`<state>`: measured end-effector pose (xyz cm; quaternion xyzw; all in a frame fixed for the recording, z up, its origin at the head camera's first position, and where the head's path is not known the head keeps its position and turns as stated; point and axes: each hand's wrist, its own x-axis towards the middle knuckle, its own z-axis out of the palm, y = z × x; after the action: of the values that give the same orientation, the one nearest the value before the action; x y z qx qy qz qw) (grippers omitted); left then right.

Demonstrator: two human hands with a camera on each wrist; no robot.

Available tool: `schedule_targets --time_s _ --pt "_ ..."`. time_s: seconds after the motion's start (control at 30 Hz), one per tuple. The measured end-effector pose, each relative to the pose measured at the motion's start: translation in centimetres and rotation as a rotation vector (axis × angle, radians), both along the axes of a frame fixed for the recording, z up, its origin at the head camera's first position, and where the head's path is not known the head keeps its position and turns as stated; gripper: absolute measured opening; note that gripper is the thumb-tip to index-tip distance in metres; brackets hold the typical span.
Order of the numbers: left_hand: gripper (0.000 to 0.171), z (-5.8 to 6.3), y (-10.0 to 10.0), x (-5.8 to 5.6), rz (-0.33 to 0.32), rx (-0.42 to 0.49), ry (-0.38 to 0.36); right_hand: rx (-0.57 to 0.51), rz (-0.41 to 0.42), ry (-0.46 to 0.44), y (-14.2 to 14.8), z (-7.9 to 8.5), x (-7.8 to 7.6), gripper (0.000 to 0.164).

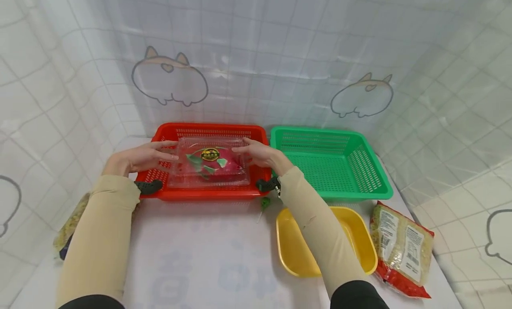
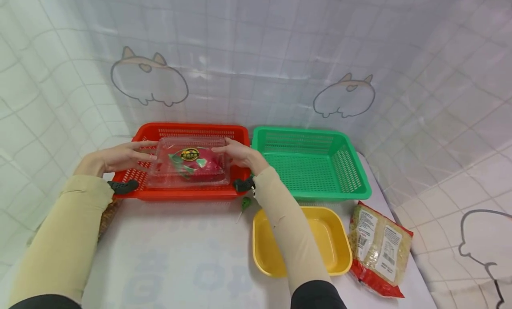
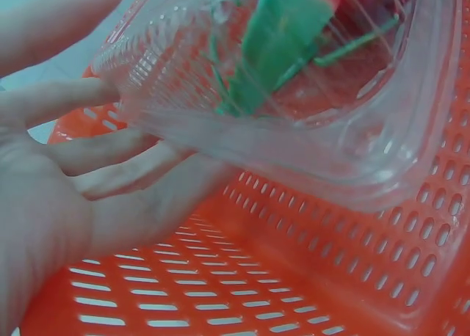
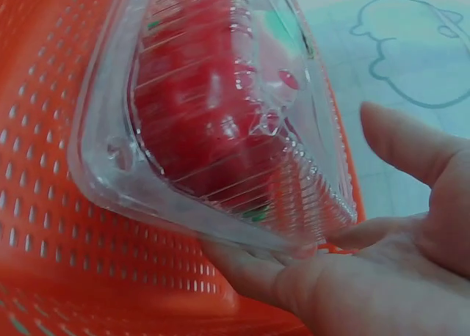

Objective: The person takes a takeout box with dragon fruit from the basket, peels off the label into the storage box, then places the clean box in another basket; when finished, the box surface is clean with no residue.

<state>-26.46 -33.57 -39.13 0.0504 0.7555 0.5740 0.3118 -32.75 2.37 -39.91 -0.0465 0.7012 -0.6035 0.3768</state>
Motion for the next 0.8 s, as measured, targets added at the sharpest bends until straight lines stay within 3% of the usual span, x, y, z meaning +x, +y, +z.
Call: schedule_targets --time_s 0.23,0.5,0.8 --pt "0.084 0.21 0.32 -0.06 0.009 0.004 0.013 -0.026 0.007 0.007 0.41 0.13 0.21 0.084" --pt "0.086 0.54 0.59 -0.06 0.035 0.013 0.002 0.028 0.016 0.045 0.41 0.02 0.18 0.084" --pt "0.085 0.49 0.62 0.57 0.054 0.03 0.008 0.042 0.02 0.05 0.14 -0.1 0.48 0.081"
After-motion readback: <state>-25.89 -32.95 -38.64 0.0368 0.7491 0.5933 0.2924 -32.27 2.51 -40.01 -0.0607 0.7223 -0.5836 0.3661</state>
